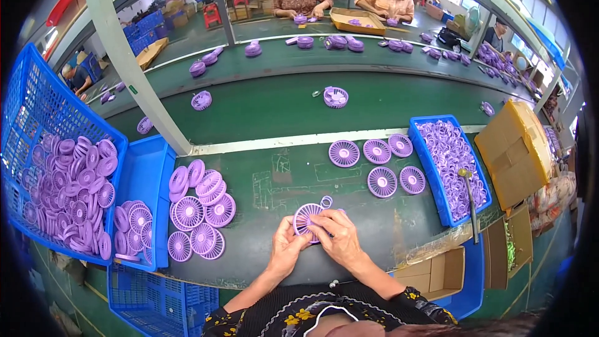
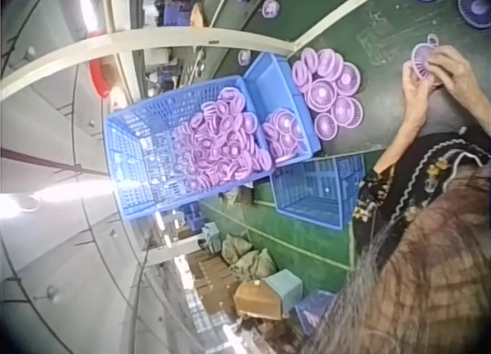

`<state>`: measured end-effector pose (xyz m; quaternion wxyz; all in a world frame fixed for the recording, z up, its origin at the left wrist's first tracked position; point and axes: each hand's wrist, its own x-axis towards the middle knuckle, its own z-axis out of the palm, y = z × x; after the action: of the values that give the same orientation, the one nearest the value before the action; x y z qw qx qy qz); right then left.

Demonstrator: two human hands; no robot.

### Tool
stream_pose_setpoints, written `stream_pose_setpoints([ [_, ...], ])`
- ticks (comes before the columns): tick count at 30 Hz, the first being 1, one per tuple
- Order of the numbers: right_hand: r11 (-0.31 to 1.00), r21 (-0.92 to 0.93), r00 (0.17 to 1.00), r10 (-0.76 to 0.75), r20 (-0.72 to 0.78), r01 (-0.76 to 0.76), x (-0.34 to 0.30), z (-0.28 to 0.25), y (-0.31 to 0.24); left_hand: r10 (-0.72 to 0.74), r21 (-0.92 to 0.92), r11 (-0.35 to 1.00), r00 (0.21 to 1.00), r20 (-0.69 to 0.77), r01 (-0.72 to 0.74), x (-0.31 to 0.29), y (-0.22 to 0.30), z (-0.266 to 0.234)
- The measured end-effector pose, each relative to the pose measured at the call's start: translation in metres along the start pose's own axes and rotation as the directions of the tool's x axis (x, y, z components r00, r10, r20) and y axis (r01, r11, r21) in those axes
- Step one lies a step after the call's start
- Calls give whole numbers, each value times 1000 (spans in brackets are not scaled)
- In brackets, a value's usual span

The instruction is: The person assembles small portable electric fans by hand, combining plastic components, O-rings, fan grill, and fan blade units.

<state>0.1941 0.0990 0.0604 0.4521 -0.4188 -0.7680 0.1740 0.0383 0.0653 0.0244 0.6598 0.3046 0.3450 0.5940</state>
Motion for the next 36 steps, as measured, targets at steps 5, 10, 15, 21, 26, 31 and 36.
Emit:
stream_pose_setpoints([
  [5,991,77,988,-117,100,109,1,-7,5,-116,-45,992,992,41,117,-4,14,-4],
  [10,989,106,978,-121,169,104,-7,-13,9,-165,31,986,985,59,163,-6,20,-5],
  [15,993,113,976,-54,210,31,-4,-22,6,-204,96,973,977,-60,209,3,8,-1],
  [21,861,349,900,425,-94,-370,-7,-53,27,213,415,899,968,-133,-141,13,48,5],
  [26,856,104,859,511,-29,-506,-19,-70,48,306,524,829,943,-133,-195,23,44,-14],
  [31,974,-121,975,201,93,-190,-17,-49,56,529,767,578,844,-92,-278,65,43,-14],
  [36,980,-108,964,186,192,-168,-22,-46,60,532,915,136,807,256,-380,121,33,-5],
])
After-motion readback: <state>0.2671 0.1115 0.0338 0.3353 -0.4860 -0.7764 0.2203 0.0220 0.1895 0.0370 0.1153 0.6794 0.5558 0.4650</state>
